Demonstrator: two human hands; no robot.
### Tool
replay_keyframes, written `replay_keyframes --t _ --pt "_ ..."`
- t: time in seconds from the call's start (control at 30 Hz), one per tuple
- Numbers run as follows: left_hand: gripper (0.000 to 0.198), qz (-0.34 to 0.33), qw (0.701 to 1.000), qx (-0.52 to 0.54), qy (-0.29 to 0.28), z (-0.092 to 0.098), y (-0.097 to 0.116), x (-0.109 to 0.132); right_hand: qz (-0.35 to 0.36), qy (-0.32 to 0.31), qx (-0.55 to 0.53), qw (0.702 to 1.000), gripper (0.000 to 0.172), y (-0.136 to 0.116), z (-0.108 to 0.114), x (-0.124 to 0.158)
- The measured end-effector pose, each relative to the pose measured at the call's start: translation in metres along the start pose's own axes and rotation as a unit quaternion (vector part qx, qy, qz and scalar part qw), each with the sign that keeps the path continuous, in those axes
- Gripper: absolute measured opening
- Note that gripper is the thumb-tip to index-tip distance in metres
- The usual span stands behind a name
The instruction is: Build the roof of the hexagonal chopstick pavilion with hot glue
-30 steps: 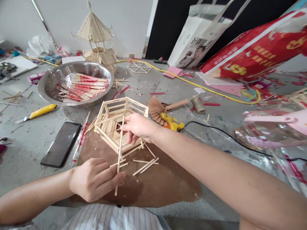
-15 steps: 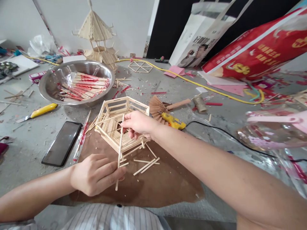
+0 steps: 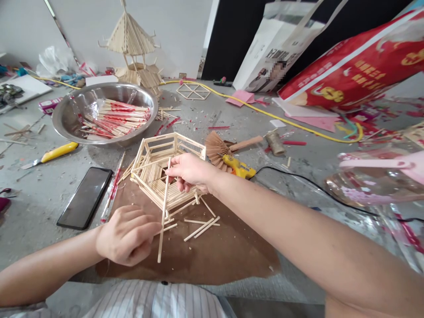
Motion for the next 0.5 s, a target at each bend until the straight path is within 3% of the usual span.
replay_keyframes --t 0.07,0.1,0.17,0.23,0.3,0.37,0.43,0.5 --pt "0.01 0.155 0.986 0.064 0.019 0.001 -0.02 0.004 0.0 0.002 0.0 1.0 0.008 0.0 0.0 -0.001" --pt "0.006 0.26 0.959 0.108 0.022 -0.002 -0.032 0.011 0.002 0.003 0.0 1.0 0.008 0.0 0.0 -0.001" --pt "0.022 0.474 0.853 0.22 0.016 -0.017 -0.052 0.032 0.004 0.004 0.001 1.0 0.008 0.0 0.0 -0.001" --pt "0.029 0.612 0.711 0.347 0.012 -0.037 -0.054 0.05 0.003 0.004 0.0 1.0 0.008 0.0 0.0 -0.001" --pt "0.03 0.667 0.59 0.454 0.021 -0.054 -0.048 0.055 0.002 0.003 0.001 1.0 0.008 0.0 0.0 -0.001" --pt "0.028 0.683 0.51 0.521 0.039 -0.063 -0.043 0.054 0.0 0.005 0.003 1.0 0.01 0.0 0.0 0.0" --pt "0.026 0.692 0.461 0.552 0.055 -0.068 -0.04 0.053 0.0 0.005 0.005 1.0 0.012 0.0 0.0 0.0" --pt "0.026 0.699 0.431 0.567 0.063 -0.07 -0.039 0.052 0.001 0.004 0.006 1.0 0.014 0.0 0.0 0.001"
Point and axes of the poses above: each hand's wrist, its own x-axis away from the middle knuckle, its own z-axis out of the back of the hand, y = z × x, the point moved 8 cm from there along -x, towards the middle knuckle, and after that the axes turned 10 degrees about y, right-handed, at the moved point
